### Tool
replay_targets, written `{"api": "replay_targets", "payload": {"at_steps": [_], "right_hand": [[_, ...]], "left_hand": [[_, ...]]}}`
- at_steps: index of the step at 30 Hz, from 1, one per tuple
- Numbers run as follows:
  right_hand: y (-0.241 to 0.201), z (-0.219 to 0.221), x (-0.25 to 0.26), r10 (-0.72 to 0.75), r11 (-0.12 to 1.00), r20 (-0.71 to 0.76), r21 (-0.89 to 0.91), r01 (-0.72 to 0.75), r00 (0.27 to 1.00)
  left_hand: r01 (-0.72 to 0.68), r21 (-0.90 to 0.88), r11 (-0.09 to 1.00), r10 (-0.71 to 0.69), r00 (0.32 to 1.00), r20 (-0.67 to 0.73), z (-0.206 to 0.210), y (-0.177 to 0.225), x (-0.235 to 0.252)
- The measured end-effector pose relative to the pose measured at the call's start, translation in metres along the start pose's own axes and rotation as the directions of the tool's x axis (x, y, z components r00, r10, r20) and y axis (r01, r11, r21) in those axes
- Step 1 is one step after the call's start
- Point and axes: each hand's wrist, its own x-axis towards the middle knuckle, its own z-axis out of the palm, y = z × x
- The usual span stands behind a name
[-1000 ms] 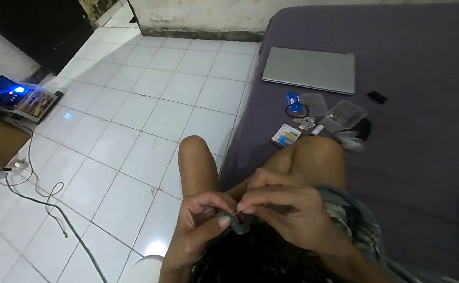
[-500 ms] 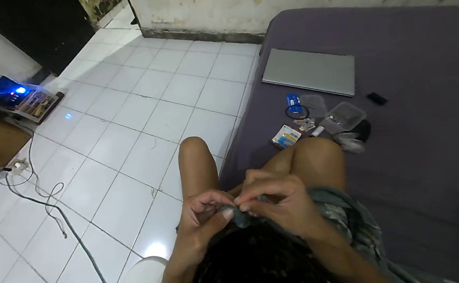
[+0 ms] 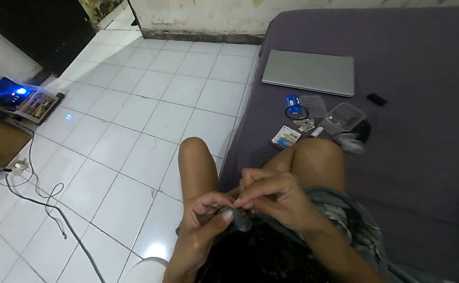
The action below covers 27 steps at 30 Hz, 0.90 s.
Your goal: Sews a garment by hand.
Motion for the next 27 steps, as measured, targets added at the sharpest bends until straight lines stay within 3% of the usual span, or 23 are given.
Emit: {"api": "replay_targets", "payload": {"at_steps": [18, 27], "right_hand": [[0.0023, -0.0035, 0.0011, -0.021, 1.0, 0.035, -0.01, 0.021, 0.999], [-0.0038, -0.0022, 0.0045, -0.041, 0.996, 0.031, -0.078, 0.044, 0.999]], "left_hand": [[0.008, -0.017, 1.0, -0.008, 1.0, 0.027, -0.0021, 0.0026, 0.0004], [-0.007, 0.086, 0.996, 0.007, 1.0, 0.003, -0.002, 0.0046, -0.0006]]}}
